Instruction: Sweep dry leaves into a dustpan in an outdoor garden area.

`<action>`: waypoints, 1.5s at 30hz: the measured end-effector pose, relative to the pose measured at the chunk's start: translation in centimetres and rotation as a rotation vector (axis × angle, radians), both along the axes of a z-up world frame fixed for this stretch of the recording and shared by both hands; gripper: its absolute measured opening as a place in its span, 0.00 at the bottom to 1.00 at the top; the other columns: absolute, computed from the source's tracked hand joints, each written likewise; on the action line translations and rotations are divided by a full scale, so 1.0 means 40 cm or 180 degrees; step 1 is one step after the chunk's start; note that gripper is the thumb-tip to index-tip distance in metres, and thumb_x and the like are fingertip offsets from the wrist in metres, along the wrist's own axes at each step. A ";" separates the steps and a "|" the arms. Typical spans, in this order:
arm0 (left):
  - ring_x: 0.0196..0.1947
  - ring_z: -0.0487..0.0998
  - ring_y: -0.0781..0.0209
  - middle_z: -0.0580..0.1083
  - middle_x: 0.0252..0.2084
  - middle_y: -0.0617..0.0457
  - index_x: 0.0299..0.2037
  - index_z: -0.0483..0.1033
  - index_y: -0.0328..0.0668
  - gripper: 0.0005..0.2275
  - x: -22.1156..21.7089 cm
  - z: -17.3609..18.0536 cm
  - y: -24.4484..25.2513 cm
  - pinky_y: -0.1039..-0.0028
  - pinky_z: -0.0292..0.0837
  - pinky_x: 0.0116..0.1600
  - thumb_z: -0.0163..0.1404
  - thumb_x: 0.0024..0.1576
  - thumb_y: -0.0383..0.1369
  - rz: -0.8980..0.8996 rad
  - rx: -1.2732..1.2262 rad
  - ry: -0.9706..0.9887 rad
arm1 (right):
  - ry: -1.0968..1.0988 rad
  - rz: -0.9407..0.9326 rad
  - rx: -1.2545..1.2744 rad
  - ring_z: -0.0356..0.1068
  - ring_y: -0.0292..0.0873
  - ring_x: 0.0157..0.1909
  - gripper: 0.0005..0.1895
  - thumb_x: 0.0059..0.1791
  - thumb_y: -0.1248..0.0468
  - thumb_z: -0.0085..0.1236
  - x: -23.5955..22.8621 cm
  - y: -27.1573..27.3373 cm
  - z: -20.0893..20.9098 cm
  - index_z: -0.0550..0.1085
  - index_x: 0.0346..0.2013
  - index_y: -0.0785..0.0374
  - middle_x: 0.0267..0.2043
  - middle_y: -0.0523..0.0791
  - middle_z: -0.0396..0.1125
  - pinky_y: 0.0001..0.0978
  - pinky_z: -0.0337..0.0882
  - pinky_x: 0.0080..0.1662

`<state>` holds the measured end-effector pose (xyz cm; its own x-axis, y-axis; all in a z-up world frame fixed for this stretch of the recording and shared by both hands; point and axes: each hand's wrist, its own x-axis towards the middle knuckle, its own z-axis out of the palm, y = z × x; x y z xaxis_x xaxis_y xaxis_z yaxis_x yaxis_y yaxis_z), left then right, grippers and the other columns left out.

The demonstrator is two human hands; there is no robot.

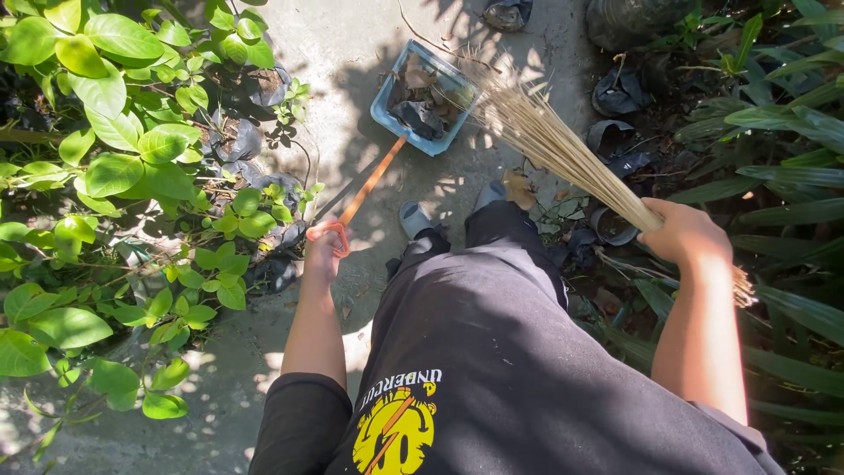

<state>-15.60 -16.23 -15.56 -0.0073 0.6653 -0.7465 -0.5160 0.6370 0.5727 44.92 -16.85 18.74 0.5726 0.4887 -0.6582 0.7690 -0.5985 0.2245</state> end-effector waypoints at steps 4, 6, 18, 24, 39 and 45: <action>0.45 0.80 0.48 0.75 0.48 0.41 0.64 0.64 0.38 0.23 0.013 0.024 0.008 0.64 0.77 0.44 0.43 0.56 0.18 -0.0180 -0.0033 0.0093 | 0.0178 -0.0095 0.0211 0.73 0.54 0.58 0.42 0.41 0.58 0.71 0.037 -0.105 -0.120 0.68 0.69 0.30 0.61 0.46 0.72 0.48 0.71 0.58; 0.44 0.80 0.49 0.75 0.49 0.42 0.64 0.64 0.40 0.25 0.023 0.034 -0.002 0.65 0.77 0.42 0.40 0.53 0.18 -0.0069 -0.0235 0.0146 | 0.0425 -0.0293 0.0104 0.72 0.53 0.59 0.43 0.41 0.58 0.73 0.066 -0.170 -0.190 0.67 0.69 0.34 0.60 0.48 0.72 0.46 0.71 0.58; 0.39 0.73 0.56 0.69 0.40 0.50 0.50 0.68 0.29 0.13 0.127 -0.059 -0.047 0.71 0.71 0.40 0.41 0.55 0.15 -0.0081 0.0811 -0.0484 | 0.2207 -0.2365 0.0675 0.71 0.48 0.41 0.31 0.45 0.65 0.62 0.120 -0.753 -0.487 0.72 0.64 0.63 0.45 0.56 0.73 0.43 0.72 0.42; 0.34 0.75 0.53 0.72 0.37 0.44 0.52 0.70 0.41 0.18 0.335 0.133 -0.092 0.68 0.72 0.33 0.42 0.52 0.17 0.0486 0.0409 -0.0039 | 0.2315 -0.3072 0.0780 0.72 0.36 0.41 0.33 0.43 0.62 0.66 -0.036 -0.924 -0.445 0.65 0.62 0.56 0.41 0.41 0.72 0.37 0.72 0.40; 0.31 0.78 0.54 0.73 0.37 0.43 0.45 0.67 0.38 0.06 0.165 0.445 -0.318 0.69 0.77 0.36 0.43 0.59 0.24 -0.0010 0.0335 0.0063 | 0.2392 -0.2823 0.1319 0.68 0.42 0.27 0.26 0.42 0.64 0.68 -0.255 -1.228 -0.504 0.72 0.53 0.66 0.31 0.47 0.71 0.38 0.69 0.32; 0.41 0.79 0.51 0.73 0.44 0.42 0.48 0.67 0.38 0.17 -0.037 0.351 -0.378 0.65 0.78 0.46 0.41 0.49 0.16 -0.0902 0.0832 -0.0067 | 0.2239 -0.3430 0.1671 0.66 0.42 0.26 0.25 0.43 0.65 0.65 -0.502 -1.340 -0.454 0.72 0.55 0.63 0.30 0.48 0.69 0.38 0.67 0.30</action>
<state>-17.09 -31.36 -1.51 0.2177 0.8067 -0.5494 -0.3539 0.5899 0.7258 24.86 -70.46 0.60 0.4497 0.3000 -0.8413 -0.2642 -0.8551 -0.4462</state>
